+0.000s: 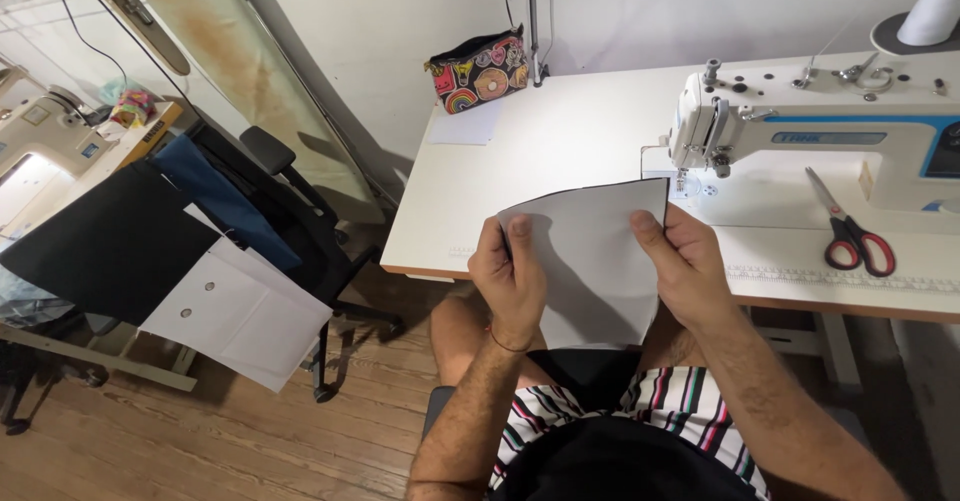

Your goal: Cutting a white material template and aligning it on a black material at a sewing station.

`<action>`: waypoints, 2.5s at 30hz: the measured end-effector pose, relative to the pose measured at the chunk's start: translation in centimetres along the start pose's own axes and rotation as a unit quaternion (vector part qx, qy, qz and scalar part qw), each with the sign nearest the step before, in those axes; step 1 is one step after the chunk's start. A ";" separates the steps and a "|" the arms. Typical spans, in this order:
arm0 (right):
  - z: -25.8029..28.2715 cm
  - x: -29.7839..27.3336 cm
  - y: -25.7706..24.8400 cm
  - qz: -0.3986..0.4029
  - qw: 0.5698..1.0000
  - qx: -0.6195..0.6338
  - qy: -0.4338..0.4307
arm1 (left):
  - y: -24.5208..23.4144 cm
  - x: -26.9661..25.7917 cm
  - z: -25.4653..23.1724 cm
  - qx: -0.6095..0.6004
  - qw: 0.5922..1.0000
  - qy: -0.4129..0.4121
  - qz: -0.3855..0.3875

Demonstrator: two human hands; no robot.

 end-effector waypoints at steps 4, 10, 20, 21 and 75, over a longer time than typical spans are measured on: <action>1.5 0.1 0.3 -0.010 1.000 -0.010 0.005 | 0.5 -0.3 1.1 -0.004 1.000 -0.016 0.023; 7.7 2.9 0.6 -0.128 0.991 0.033 0.009 | 2.3 -4.3 3.1 -0.022 0.991 -0.095 0.095; 10.9 5.2 -5.4 -0.250 0.966 0.019 -0.067 | 1.9 -11.2 10.0 0.056 0.982 -0.167 0.070; 10.8 5.0 -6.0 -0.248 0.966 0.027 -0.063 | 1.6 -10.7 9.1 0.065 0.983 -0.162 0.063; -12.0 -3.8 -11.2 -0.071 0.878 -0.058 0.470 | 8.0 16.6 28.1 0.422 0.604 -0.298 0.607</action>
Point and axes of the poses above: each hand's wrist, its own x-axis towards the middle knuckle, its own y-axis out of the palm, z = x × y, the point moved 7 cm from there along x, towards the middle knuckle, and after that the axes turned 10 degrees about -y, right-handed, at the moved point
